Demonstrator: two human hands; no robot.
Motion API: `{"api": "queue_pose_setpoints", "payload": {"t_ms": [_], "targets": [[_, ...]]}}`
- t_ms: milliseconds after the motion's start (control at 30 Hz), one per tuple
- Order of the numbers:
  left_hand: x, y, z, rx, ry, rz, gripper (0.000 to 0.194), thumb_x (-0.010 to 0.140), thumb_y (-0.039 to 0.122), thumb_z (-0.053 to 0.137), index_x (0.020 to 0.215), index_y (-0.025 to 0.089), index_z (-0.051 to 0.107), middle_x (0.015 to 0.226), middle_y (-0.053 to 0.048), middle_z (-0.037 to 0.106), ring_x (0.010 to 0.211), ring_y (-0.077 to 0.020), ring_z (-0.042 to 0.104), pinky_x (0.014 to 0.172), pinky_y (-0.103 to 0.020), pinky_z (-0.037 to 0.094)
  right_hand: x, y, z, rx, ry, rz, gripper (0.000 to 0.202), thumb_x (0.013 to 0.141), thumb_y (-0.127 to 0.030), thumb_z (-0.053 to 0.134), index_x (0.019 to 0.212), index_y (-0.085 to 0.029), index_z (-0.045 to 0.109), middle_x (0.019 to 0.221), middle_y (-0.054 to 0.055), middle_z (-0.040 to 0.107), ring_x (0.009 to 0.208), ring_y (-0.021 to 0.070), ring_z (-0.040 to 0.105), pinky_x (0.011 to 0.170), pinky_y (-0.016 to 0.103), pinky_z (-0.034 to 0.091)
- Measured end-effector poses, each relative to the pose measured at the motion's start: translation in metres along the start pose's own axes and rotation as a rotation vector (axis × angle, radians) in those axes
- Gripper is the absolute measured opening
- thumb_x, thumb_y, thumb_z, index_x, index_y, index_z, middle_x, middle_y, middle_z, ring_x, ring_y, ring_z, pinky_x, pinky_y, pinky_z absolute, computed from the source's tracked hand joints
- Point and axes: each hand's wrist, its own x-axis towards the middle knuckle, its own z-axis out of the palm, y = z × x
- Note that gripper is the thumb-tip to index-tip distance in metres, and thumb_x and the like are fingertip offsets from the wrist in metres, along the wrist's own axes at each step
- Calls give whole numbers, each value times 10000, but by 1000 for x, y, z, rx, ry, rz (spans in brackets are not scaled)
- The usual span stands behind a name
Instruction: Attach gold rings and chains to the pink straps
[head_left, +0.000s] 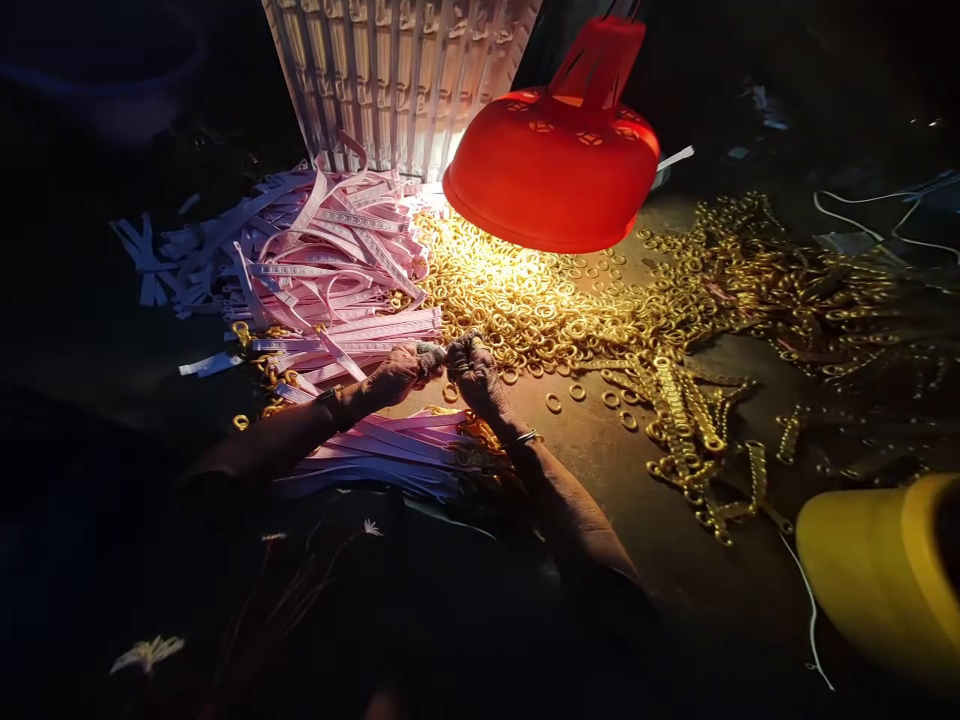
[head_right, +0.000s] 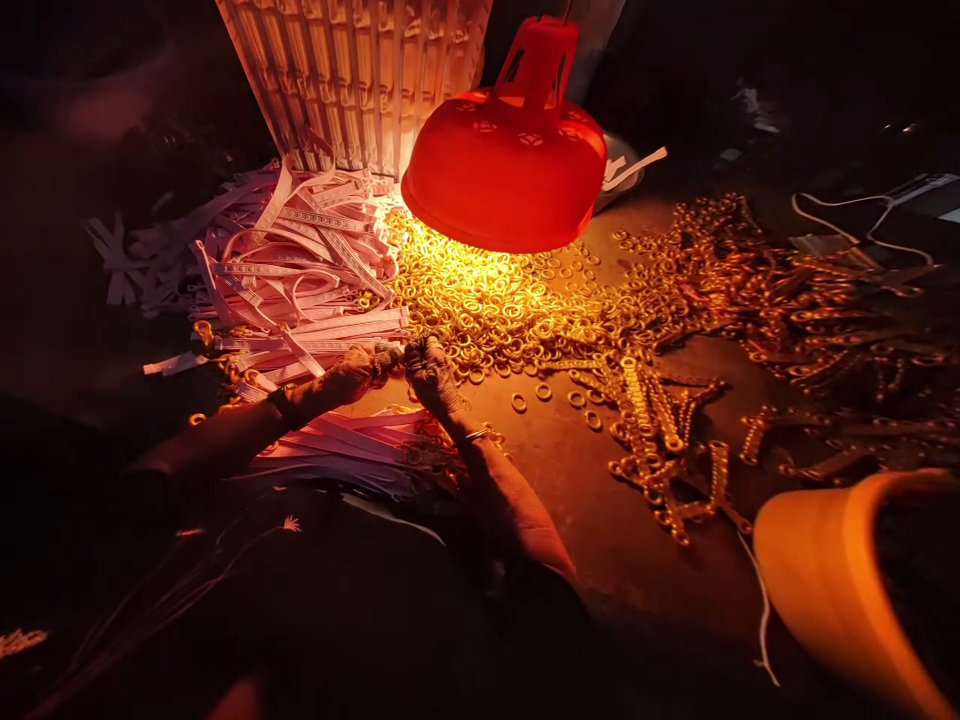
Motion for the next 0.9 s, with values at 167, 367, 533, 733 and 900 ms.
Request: {"api": "queue_pose_setpoints", "payload": {"t_ms": [167,367,533,733,900], "targets": [[0,-9,-5,175,-23,75,383,641,426,779,582,117,561,466,27,456,374,-14,277,404,-201,131,10,5,-3,-27,-87,36,409,933,-552,444,688,-225,427,575,-7,480,559,129,419,573,291,398],[-5,4,-1,186,28,43,377,667,435,775,613,116,582,537,-20,568,408,-47,417,394,-202,236,17,-2,-11,-78,-68,-22,419,940,-567,385,721,-213,432,653,7,517,594,119,439,606,277,367],[-32,36,5,150,4,-99,375,703,315,774,521,128,505,439,37,411,370,-13,291,399,-195,155,-12,-35,-32,-238,-304,-62,329,863,-495,584,974,-189,534,634,-9,547,544,123,449,543,249,295],[-77,47,6,260,-153,-159,253,724,302,781,648,91,663,491,12,483,425,-34,359,422,-191,233,-79,-67,-30,-391,-283,-47,249,877,-433,588,971,-207,537,600,6,532,474,135,432,505,267,214],[-106,28,4,340,-271,-129,247,747,337,764,746,95,713,673,-43,655,583,-87,529,543,-201,418,-116,-62,-16,-353,-229,17,287,880,-424,584,1028,-184,534,721,46,612,540,122,489,504,245,259]]}}
